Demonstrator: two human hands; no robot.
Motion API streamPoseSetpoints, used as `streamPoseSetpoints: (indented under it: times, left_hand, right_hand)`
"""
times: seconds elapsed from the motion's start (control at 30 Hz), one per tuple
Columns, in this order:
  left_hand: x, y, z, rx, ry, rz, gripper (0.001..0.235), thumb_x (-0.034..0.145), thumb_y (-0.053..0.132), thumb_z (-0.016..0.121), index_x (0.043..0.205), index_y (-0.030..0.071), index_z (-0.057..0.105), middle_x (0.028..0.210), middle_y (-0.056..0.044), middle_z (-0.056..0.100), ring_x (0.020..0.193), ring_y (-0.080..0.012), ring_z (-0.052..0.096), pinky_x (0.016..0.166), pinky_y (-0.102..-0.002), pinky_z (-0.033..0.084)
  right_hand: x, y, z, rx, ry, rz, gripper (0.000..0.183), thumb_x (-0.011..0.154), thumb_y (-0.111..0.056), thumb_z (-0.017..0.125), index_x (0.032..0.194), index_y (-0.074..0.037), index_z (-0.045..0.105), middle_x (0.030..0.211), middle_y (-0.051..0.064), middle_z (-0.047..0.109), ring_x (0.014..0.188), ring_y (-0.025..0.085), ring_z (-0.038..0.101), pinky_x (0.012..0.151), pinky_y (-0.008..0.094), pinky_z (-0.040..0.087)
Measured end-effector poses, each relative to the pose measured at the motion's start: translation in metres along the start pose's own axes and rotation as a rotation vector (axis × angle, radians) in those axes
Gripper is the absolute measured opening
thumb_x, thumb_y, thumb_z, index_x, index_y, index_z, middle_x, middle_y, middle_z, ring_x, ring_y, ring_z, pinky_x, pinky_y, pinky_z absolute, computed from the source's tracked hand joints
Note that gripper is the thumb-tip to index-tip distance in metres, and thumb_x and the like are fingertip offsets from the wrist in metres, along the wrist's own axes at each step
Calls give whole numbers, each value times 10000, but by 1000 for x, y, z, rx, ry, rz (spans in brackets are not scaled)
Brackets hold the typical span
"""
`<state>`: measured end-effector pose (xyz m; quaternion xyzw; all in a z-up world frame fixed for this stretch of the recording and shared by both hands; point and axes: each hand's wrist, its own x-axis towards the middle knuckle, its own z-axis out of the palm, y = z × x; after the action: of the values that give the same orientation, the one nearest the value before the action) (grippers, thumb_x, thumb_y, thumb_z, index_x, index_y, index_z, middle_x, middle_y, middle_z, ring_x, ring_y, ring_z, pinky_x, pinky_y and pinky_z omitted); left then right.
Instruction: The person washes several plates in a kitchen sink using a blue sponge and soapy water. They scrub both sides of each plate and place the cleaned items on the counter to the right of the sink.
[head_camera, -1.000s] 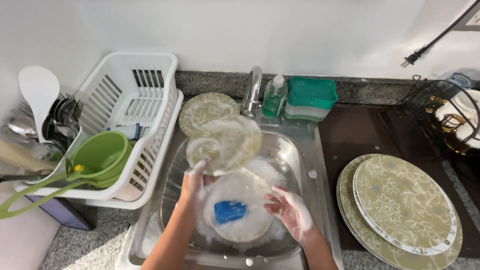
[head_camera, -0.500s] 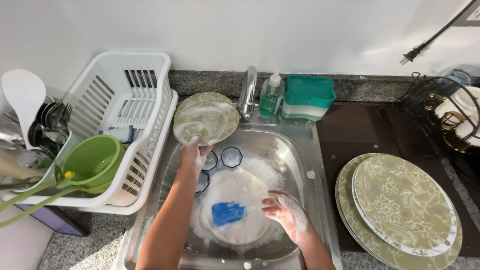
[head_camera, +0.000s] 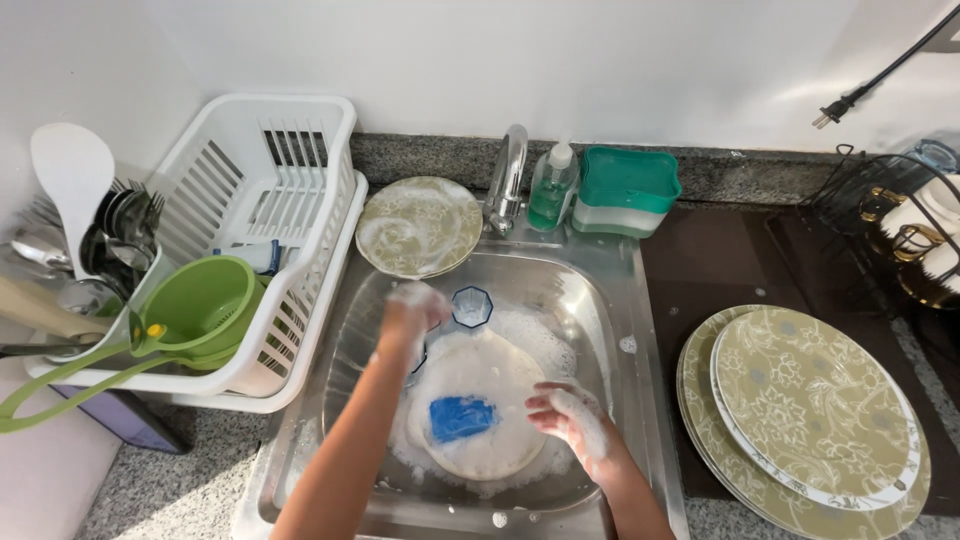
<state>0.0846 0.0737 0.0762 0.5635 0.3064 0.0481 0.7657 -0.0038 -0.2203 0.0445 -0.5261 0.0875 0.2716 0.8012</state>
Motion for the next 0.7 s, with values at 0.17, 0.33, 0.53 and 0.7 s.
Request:
streamPoseSetpoints:
  times: [0.17, 0.33, 0.53, 0.7]
  left_hand:
    - [-122, -5, 15, 974, -712, 261, 204, 976, 241, 593, 1023, 139, 763, 1440, -39, 644, 1276, -168, 646, 1094, -269, 517]
    - [-171, -48, 23, 1192, -822, 331, 601, 995, 576, 421, 1422, 186, 583, 1474, -126, 543, 1322, -306, 547, 1071, -404, 461]
    - [-138, -90, 7, 1253, -794, 864, 264, 988, 210, 507, 1235, 129, 555, 990, -138, 654, 815, -291, 659, 696, -402, 475]
    - [-141, -48, 1, 1069, -815, 1081, 218, 1018, 35, 551, 886, 116, 397, 664, -29, 407, 534, -194, 428, 469, -330, 353]
  right_hand:
    - [-36, -47, 77, -691, 67, 348, 439, 831, -355, 621, 1147, -122, 819, 1076, 39, 813, 1068, 159, 722, 1006, 257, 490]
    - [-32, -25, 74, -1304, -191, 318, 446, 999, -338, 456, 1432, -292, 554, 1490, 34, 543, 984, 188, 666, 800, 335, 493]
    - [-75, -74, 124, -1426, -254, 392, 533, 956, -552, 368, 1395, -283, 507, 1543, 14, 498, 1263, 268, 567, 947, 430, 464]
    - [-99, -94, 127, -1334, -246, 429, 505, 958, -514, 362, 1368, -298, 565, 1457, -16, 593, 1237, 200, 606, 970, 375, 459]
